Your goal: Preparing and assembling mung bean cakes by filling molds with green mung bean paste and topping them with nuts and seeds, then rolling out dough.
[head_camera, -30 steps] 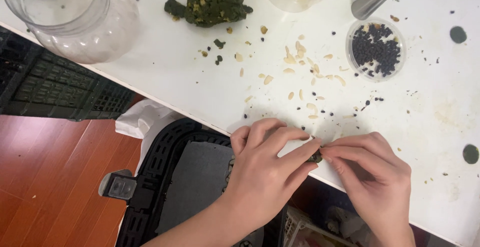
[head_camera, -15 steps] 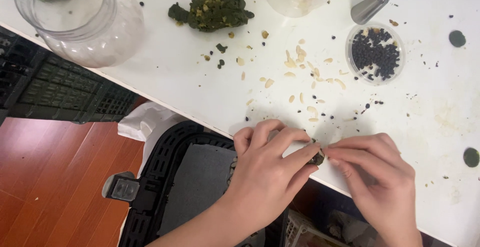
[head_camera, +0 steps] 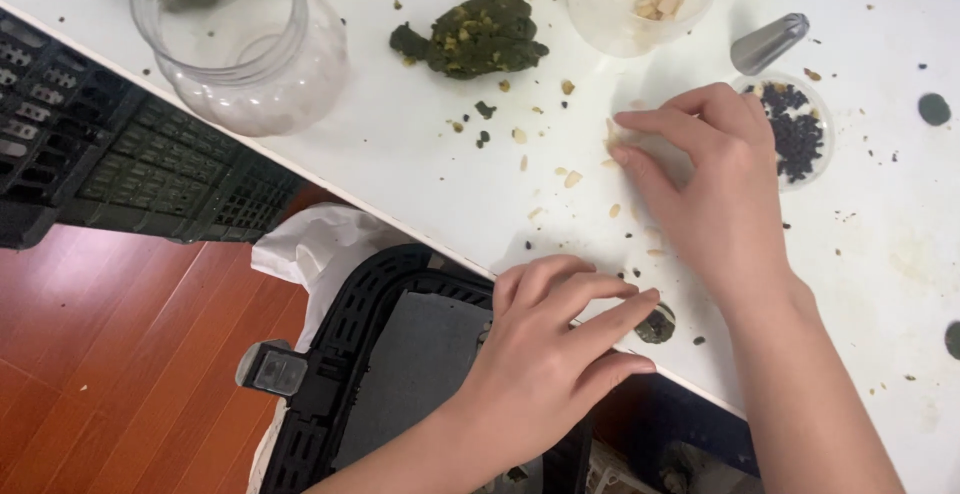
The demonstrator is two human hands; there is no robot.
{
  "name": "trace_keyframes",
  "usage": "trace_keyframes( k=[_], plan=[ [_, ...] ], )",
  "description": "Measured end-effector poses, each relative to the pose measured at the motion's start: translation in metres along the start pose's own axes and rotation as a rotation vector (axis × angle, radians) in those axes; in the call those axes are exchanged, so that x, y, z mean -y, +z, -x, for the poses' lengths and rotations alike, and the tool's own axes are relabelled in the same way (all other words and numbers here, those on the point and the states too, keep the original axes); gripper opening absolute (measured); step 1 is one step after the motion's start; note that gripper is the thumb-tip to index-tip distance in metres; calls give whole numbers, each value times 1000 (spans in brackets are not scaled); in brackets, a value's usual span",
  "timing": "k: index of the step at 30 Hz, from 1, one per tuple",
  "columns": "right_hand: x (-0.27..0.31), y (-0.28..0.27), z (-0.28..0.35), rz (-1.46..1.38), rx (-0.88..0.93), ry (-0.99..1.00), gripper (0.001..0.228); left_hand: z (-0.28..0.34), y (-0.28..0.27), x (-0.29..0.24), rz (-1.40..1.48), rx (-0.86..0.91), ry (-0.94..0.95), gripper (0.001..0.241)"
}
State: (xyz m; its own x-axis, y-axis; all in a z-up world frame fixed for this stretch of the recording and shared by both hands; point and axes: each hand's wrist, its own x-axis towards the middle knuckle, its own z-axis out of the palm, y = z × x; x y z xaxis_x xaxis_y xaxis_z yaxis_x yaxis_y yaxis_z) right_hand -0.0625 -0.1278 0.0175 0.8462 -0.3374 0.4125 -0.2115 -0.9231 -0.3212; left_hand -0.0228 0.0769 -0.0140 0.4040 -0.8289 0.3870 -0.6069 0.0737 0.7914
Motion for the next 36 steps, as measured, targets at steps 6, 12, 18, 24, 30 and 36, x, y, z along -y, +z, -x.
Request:
trace_keyframes(
  k=[6,12,18,24,30,36],
  plan=[
    [-6,5,-2,99,38,-31,13,7,-15,2,77,-78,-28,40],
    [10,1,-8,183,35,-174,12,11,-15,6,55,-127,-38,36],
    [7,-24,25,71,-17,-2,14,10,-15,11,8,-105,-30,32],
    [-12,-59,119,-29,45,94,11,11,-15,12,-19,-61,10,33],
    [-2,-53,135,-61,110,-18,17,10,-7,6,-35,8,45,36],
    [-4,-46,125,-95,82,-112,17,14,4,6,-71,63,73,27]
  ],
)
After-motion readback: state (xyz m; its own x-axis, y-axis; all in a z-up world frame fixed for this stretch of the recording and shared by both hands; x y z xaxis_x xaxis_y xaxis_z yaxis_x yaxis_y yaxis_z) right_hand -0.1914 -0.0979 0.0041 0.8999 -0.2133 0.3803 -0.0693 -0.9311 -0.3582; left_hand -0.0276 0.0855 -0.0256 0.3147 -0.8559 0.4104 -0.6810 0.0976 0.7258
